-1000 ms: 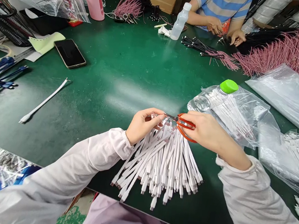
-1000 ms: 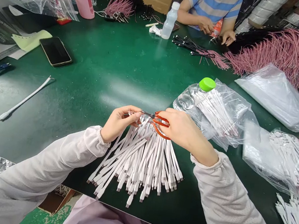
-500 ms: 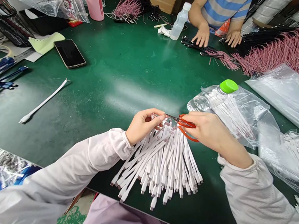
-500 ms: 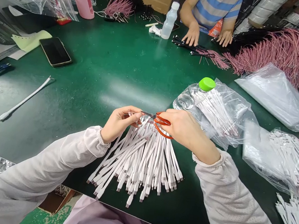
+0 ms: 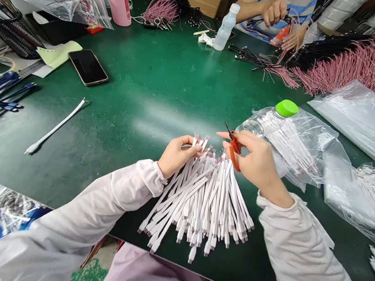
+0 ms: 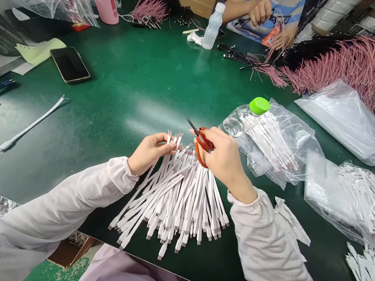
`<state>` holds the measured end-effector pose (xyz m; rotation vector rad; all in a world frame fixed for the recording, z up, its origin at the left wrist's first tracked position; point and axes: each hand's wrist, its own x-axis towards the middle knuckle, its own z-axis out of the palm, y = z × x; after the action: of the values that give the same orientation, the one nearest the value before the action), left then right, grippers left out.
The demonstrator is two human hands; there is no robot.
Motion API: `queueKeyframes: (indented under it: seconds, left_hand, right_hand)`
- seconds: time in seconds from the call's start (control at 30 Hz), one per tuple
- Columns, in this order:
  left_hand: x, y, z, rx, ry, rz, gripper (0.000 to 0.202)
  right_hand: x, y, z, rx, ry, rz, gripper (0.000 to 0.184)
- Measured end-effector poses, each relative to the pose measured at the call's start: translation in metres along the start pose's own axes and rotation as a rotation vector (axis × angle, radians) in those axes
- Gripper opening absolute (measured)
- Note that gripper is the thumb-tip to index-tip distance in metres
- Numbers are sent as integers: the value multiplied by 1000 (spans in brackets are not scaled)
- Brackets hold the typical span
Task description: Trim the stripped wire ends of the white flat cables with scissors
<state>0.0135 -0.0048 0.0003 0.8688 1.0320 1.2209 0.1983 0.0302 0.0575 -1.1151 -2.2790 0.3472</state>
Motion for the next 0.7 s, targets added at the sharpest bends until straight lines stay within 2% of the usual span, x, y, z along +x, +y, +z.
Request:
queueKeyframes:
  seconds: [0.1,0.33,0.57,0.7]
  left_hand:
    - [1,0,-1,52,12,-6,26]
    - [0,2,1,74,28,-6,35]
    - [1,1,-1,102,64,-12,29]
    - [2,0,-1,103,76,-20,24]
  right_hand:
    - [-3,-4,12,127,28,1,26]
    - [-9,-3,26,154,20,-24,24]
    - [-14,3,35,103,139,-81,18]
    - [-15,0,37,100,195,-29,25]
